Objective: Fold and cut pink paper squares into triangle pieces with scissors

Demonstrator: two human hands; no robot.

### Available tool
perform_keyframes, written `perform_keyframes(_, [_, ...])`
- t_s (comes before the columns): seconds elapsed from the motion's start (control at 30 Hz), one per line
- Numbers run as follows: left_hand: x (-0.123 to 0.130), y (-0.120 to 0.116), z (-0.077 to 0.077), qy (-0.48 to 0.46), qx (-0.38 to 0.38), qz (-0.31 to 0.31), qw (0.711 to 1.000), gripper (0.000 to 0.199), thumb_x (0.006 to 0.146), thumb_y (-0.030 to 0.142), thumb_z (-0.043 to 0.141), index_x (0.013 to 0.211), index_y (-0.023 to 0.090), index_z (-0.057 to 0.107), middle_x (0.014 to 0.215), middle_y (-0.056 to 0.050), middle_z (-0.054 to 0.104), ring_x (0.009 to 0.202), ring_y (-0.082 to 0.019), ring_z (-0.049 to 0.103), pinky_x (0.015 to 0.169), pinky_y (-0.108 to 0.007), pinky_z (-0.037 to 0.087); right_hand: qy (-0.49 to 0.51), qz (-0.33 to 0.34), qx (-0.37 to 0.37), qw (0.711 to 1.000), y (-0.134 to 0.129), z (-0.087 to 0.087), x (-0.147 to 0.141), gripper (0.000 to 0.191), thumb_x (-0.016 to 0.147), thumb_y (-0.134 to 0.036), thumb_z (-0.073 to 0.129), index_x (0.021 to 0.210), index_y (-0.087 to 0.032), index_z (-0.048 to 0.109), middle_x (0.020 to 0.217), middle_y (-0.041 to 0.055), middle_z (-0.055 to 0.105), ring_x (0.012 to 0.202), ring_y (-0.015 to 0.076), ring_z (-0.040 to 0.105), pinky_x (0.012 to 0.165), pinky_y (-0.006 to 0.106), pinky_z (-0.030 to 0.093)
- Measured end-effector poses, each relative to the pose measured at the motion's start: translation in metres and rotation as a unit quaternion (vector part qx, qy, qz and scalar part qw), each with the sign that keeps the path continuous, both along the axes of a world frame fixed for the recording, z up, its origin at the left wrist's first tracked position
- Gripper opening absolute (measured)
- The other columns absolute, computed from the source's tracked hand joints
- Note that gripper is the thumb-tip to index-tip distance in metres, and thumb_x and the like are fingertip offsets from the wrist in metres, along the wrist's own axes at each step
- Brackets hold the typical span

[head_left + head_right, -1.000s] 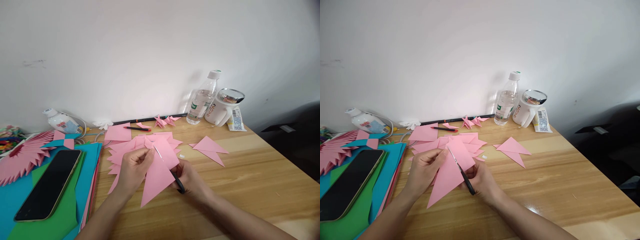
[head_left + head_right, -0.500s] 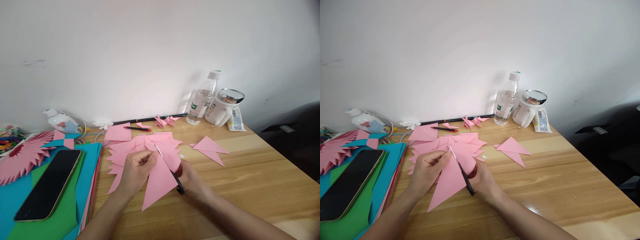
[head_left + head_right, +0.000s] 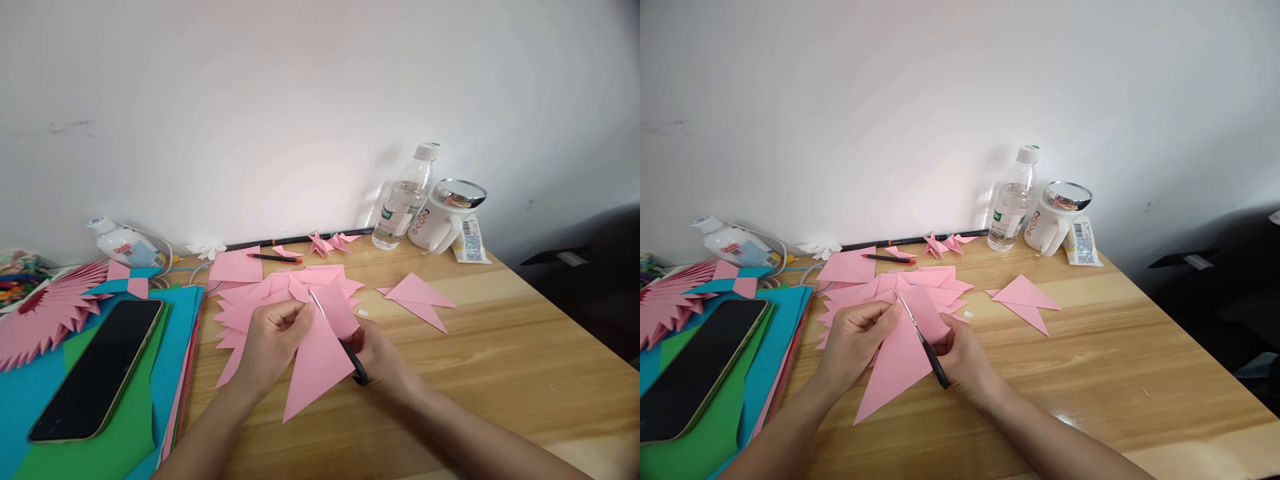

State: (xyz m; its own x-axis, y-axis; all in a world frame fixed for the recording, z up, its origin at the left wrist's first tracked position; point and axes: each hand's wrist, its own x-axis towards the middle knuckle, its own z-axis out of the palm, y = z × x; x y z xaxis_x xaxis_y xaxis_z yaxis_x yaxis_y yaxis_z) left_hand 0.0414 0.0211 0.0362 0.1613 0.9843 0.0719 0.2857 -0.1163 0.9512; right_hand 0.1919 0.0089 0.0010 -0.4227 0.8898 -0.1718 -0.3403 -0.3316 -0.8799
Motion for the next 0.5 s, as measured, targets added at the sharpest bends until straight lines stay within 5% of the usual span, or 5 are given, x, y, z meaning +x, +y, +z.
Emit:
perform_keyframes(0.33, [0.0002,0.0005,-0.0022,0.000,-0.014,0.007,1.000,0.040,0.081,0.036,0.049,0.051,0.018,0.029,0.051,0.005,0.025,0.047,-0.006,0.022,0.041,-0.020,0.016,-0.009,0.009,-0.001,1.000,0.0014,-0.0032,0.0016,0.035,0.047,-0.017,0.083,0.071,-0.015,0.058,0.057,-0.0050,0.061,0.052,0.0099,0.052,0.048,0.020,0.037])
perform_keyframes(0.5, [-0.0016,0.0039,-0.0021,0.006,-0.003,0.057,0.998,0.039,0.082,0.038,0.049,0.052,0.017,0.037,0.052,0.004,0.031,0.049,-0.007,0.028,0.042,-0.019,0.022,-0.052,0.007,0.010,0.999,0.0065,-0.0079,0.0085,0.047,0.050,-0.027,0.084,0.085,-0.016,0.056,0.058,-0.0052,0.059,0.047,0.0084,0.049,0.046,0.020,0.035])
